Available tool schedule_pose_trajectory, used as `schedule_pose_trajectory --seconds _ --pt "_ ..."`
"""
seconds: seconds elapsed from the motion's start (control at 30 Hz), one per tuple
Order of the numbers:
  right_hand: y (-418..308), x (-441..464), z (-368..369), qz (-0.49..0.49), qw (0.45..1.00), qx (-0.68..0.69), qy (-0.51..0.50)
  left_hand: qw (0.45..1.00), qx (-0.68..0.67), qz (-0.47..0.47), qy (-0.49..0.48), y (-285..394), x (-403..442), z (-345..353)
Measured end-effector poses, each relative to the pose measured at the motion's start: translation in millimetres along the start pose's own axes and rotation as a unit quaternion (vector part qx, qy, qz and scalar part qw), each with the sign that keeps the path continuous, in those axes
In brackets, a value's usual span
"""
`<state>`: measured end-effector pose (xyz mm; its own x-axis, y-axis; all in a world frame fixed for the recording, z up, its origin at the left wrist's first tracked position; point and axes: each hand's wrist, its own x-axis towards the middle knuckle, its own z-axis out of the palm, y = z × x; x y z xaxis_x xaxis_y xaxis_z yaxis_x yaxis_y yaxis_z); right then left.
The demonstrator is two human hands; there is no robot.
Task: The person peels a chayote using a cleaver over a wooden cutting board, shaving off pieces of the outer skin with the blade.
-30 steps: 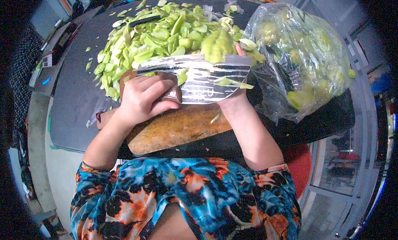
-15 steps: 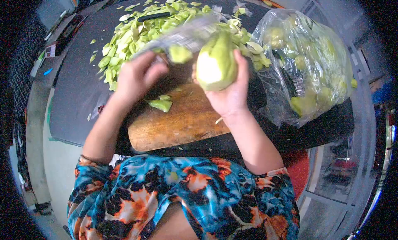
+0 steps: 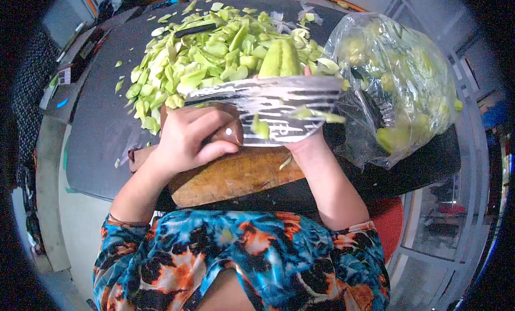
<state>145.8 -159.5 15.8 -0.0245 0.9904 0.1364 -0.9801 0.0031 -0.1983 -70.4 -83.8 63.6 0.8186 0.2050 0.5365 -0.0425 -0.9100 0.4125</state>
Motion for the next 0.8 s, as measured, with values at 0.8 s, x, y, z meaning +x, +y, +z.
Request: schedule_pose_trajectory --seconds 0.8 --pt "-2 -6 30 -0.066 0.985 -0.131 0.091 0.942 0.136 -0.272 0.143 -66 -11 -15"
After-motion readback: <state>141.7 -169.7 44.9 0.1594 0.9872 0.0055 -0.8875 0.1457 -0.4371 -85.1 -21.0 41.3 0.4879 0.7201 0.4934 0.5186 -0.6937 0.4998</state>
